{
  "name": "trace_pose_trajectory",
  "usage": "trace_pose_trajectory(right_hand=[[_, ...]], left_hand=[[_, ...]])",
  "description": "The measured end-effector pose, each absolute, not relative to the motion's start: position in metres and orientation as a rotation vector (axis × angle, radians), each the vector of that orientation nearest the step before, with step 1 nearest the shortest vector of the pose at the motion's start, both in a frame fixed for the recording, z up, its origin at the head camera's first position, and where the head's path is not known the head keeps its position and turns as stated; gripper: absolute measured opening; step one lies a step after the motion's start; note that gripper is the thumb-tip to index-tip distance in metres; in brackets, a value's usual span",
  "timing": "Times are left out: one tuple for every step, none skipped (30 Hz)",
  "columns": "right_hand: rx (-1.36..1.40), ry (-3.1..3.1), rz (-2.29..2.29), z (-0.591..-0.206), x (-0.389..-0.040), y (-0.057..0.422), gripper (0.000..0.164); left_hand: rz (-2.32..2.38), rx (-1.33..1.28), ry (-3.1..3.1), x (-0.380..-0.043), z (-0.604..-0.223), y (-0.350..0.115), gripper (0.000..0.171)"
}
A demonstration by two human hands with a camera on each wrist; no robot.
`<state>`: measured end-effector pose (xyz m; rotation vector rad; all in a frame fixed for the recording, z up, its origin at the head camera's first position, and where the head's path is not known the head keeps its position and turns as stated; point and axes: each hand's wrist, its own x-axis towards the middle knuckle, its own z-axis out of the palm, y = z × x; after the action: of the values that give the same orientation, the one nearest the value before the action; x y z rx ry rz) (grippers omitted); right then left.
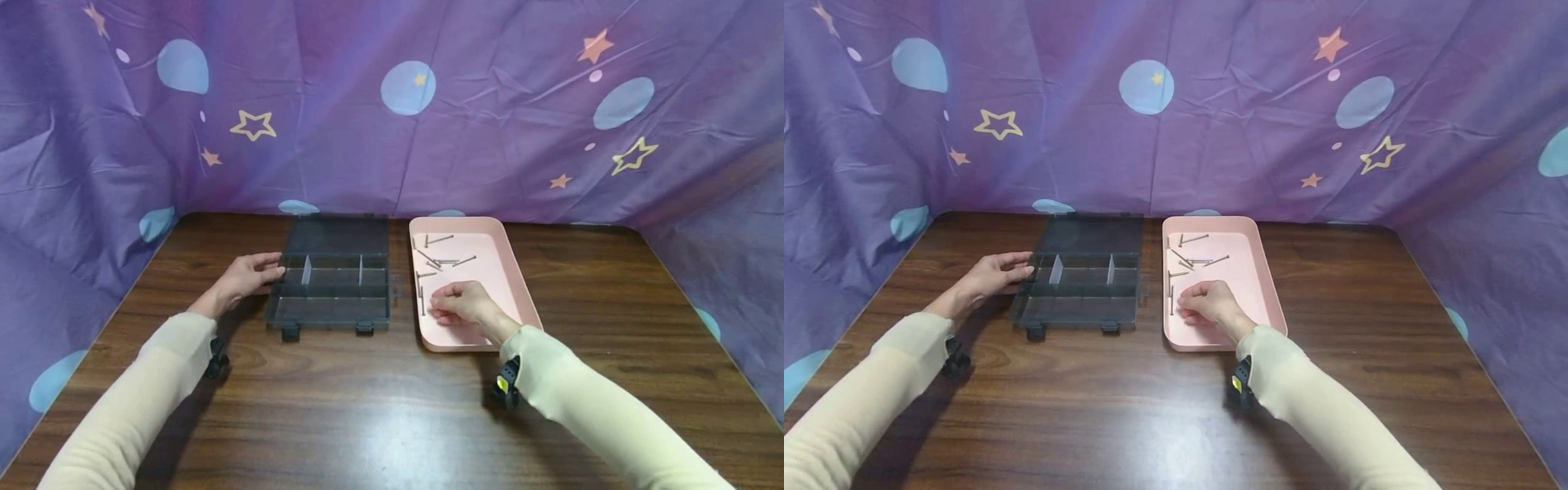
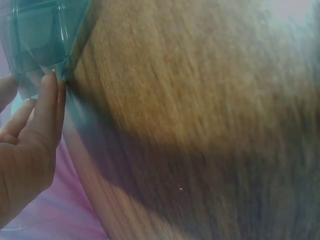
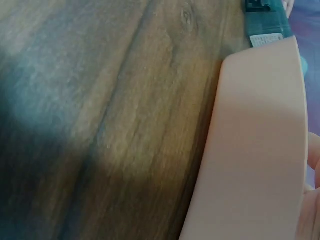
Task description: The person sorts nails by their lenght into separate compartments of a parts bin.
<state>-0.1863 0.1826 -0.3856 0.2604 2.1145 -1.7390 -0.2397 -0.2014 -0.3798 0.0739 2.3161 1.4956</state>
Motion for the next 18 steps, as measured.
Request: trace_pose_trajectory(right_hand=[[0.264,2.127,-1.732,-0.386,-0.186,0.181,0.025],[0.276,2.142,-1.725,-0.387,-0.186,0.180,0.024],[0.273,2.159,-1.716,-0.388,-0.186,0.178,0.023],[0.279,2.172,-1.711,-0.389,-0.187,0.177,0.021],[0.275,2.190,-1.699,-0.389,-0.187,0.176,0.021],[0.275,2.206,-1.690,-0.390,-0.187,0.175,0.019],[0.282,2.220,-1.682,-0.391,-0.187,0.174,0.018],[0.284,2.238,-1.668,-0.391,-0.187,0.173,0.017],[0.287,2.257,-1.650,-0.391,-0.187,0.172,0.016],[0.292,2.281,-1.631,-0.392,-0.187,0.171,0.015],[0.297,2.312,-1.606,-0.392,-0.187,0.170,0.015],[0.301,2.340,-1.582,-0.392,-0.187,0.169,0.014],[0.303,2.367,-1.557,-0.392,-0.187,0.168,0.013],[0.301,2.394,-1.533,-0.393,-0.187,0.167,0.012],[0.303,2.416,-1.514,-0.393,-0.186,0.166,0.011],[0.304,2.433,-1.500,-0.393,-0.186,0.166,0.011],[0.313,2.444,-1.490,-0.394,-0.186,0.165,0.010],[0.318,2.452,-1.485,-0.394,-0.186,0.165,0.010]], left_hand=[[1.496,0.074,2.317,-0.240,-0.380,-0.201,0.056],[1.497,0.072,2.317,-0.240,-0.380,-0.201,0.056],[1.496,0.073,2.318,-0.240,-0.380,-0.201,0.056],[1.496,0.074,2.317,-0.240,-0.381,-0.201,0.056],[1.497,0.075,2.317,-0.240,-0.381,-0.201,0.056],[1.499,0.075,2.317,-0.240,-0.381,-0.201,0.056],[1.503,0.074,2.315,-0.240,-0.382,-0.201,0.056],[1.506,0.076,2.316,-0.240,-0.382,-0.201,0.056],[1.506,0.079,2.319,-0.240,-0.382,-0.201,0.056],[1.512,0.078,2.316,-0.240,-0.382,-0.201,0.056],[1.515,0.079,2.315,-0.240,-0.382,-0.201,0.056],[1.517,0.078,2.315,-0.240,-0.382,-0.201,0.056],[1.516,0.077,2.315,-0.240,-0.382,-0.201,0.057],[1.515,0.077,2.315,-0.240,-0.383,-0.201,0.057],[1.512,0.074,2.316,-0.240,-0.382,-0.201,0.057],[1.511,0.071,2.313,-0.240,-0.382,-0.201,0.057],[1.508,0.069,2.312,-0.240,-0.382,-0.201,0.057],[1.506,0.068,2.310,-0.239,-0.382,-0.201,0.058]])
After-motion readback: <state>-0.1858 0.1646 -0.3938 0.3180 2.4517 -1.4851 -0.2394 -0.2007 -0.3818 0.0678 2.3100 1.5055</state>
